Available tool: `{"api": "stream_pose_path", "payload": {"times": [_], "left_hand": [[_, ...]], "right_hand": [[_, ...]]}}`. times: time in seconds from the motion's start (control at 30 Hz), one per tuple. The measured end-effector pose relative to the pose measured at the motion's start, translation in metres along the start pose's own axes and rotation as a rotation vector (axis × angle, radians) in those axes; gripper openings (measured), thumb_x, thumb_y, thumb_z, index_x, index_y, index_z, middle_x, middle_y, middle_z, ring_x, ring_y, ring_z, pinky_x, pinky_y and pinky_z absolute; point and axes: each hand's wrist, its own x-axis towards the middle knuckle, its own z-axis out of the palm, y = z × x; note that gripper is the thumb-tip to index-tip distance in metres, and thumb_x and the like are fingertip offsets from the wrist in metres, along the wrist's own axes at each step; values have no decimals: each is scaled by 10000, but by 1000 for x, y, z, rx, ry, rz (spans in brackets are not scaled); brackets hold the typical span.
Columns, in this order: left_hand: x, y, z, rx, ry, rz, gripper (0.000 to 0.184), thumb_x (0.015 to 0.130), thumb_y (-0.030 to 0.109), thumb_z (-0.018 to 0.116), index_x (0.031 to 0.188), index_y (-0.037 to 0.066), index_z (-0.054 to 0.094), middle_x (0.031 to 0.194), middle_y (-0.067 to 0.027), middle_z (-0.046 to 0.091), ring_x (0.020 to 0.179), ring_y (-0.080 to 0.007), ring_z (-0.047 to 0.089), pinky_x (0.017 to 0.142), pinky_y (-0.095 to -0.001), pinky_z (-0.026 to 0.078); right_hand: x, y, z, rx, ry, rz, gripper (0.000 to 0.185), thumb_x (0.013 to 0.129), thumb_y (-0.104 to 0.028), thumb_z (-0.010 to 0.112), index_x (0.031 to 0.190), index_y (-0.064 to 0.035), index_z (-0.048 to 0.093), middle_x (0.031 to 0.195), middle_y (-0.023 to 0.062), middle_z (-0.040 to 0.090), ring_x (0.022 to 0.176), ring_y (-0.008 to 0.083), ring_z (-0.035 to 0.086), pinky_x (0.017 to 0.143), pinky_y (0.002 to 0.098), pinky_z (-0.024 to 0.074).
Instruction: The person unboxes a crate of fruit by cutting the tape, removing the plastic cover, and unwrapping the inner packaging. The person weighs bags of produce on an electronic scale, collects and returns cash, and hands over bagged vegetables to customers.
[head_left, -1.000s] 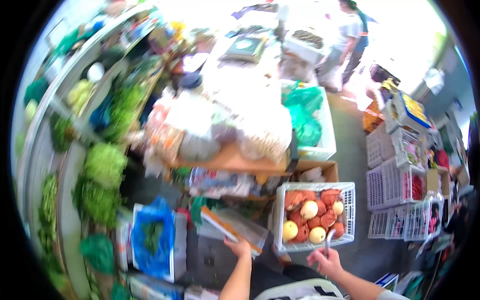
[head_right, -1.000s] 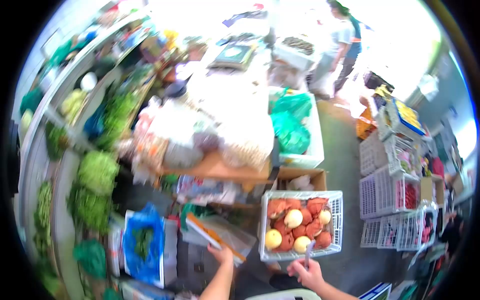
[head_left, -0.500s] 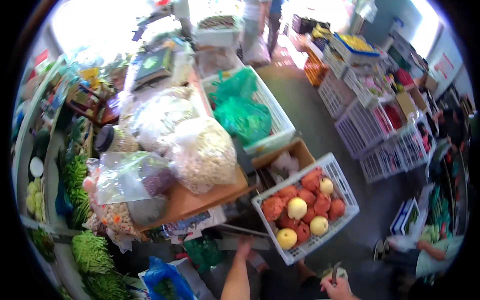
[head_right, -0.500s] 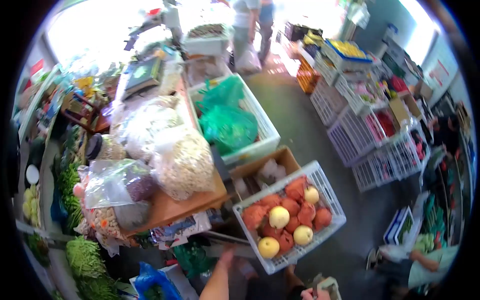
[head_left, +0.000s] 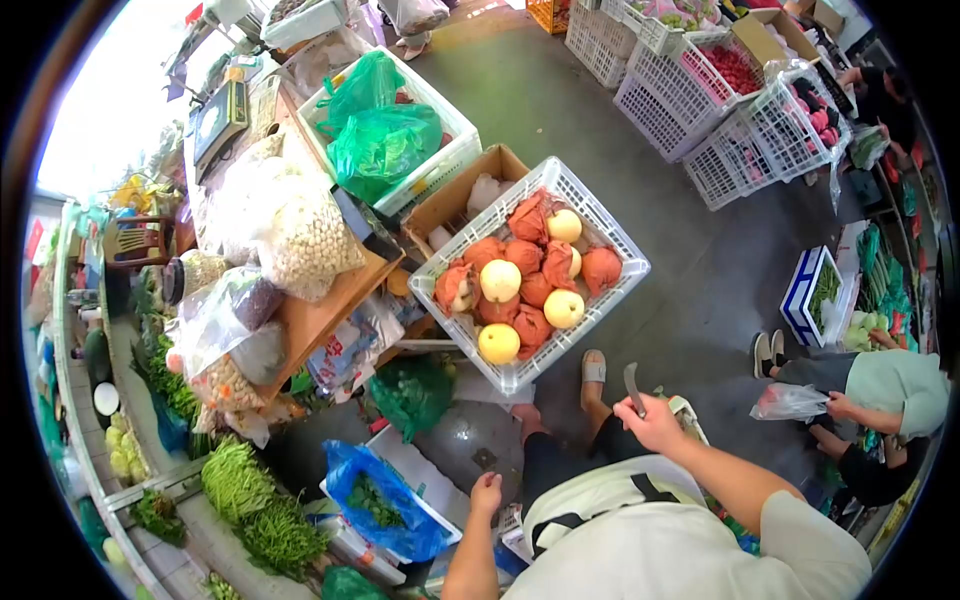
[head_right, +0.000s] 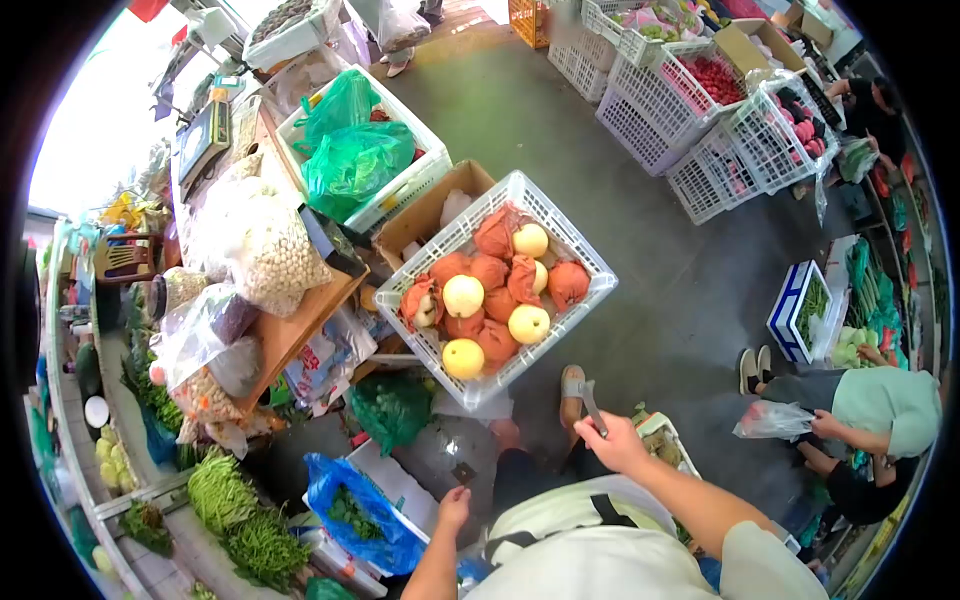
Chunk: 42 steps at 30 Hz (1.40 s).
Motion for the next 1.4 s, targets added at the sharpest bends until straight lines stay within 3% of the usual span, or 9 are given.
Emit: {"api": "stream_pose_path", "payload": {"times": [0.3, 0.67, 0.77, 0.87, 1.03, 1.07, 1.1, 1.23, 1.4], "left_hand": [[-64, -27, 54, -242, 56, -90, 438, 961, 268, 631, 1318, 14, 639, 1246, -200, 690, 1179, -277, 654, 1007, -353, 489], [0, 73, -38, 76, 165, 320, 356, 883, 233, 735, 1183, 48, 685, 1048, -146, 743, 906, -255, 720, 825, -374, 570], [-7, 114, -73, -88, 220, 269, 232, 865, 218, 757, 999, 31, 729, 878, -113, 743, 730, -191, 707, 692, -332, 572], [-4, 123, -82, -395, 155, 229, 211, 885, 247, 750, 940, 44, 737, 773, -83, 728, 627, -152, 663, 603, -305, 539], [-11, 71, -75, 0, 210, 346, 555, 943, 491, 628, 680, 5, 683, 672, -189, 665, 638, -348, 657, 649, -459, 506], [4, 37, -62, 46, 253, 388, 540, 942, 472, 637, 660, 13, 669, 619, -160, 658, 597, -285, 677, 621, -433, 531], [-8, 29, -63, 91, 191, 344, 538, 940, 479, 592, 724, -5, 682, 751, -255, 664, 742, -463, 646, 703, -502, 520], [7, -61, -59, 332, 53, 355, 540, 906, 536, 626, 1021, 23, 749, 1058, -233, 720, 1014, -415, 674, 893, -480, 511], [19, -36, -99, 410, -29, 219, 533, 877, 531, 692, 1079, 42, 757, 1097, -199, 733, 1076, -360, 688, 957, -454, 518]], "right_hand": [[17, 102, -70, -559, -98, 4, 381, 899, -421, 688, 959, -46, 719, 936, 187, 731, 901, 389, 699, 800, 473, 552], [-14, 184, -72, -484, 134, 96, 381, 826, -288, 714, 1143, -78, 697, 1059, 218, 719, 1016, 380, 693, 894, 449, 548], [-27, 168, -57, -256, 87, 415, 343, 834, -284, 734, 1109, -80, 713, 1046, 184, 730, 993, 345, 700, 893, 415, 551], [-41, 193, -46, -545, 137, 244, 311, 833, -301, 744, 1076, -107, 749, 1019, 164, 739, 941, 308, 712, 868, 391, 556], [-73, 187, -29, -521, 180, 322, 372, 851, -387, 733, 1106, -117, 748, 1062, 171, 736, 978, 326, 713, 880, 406, 557], [-85, 171, -25, -631, 209, 247, 379, 861, -411, 724, 1098, -118, 750, 1048, 183, 735, 964, 333, 715, 873, 405, 561], [-93, 160, -19, -592, 226, 282, 395, 863, -429, 720, 1103, -117, 746, 1037, 194, 732, 972, 346, 711, 880, 414, 558], [-122, 120, 6, -586, 412, 308, 427, 820, -481, 746, 1014, -100, 738, 988, 191, 729, 958, 381, 698, 853, 466, 550], [-135, 155, 23, -537, 459, 355, 421, 792, -457, 763, 896, -52, 713, 895, 190, 719, 896, 406, 690, 807, 507, 543]]}}
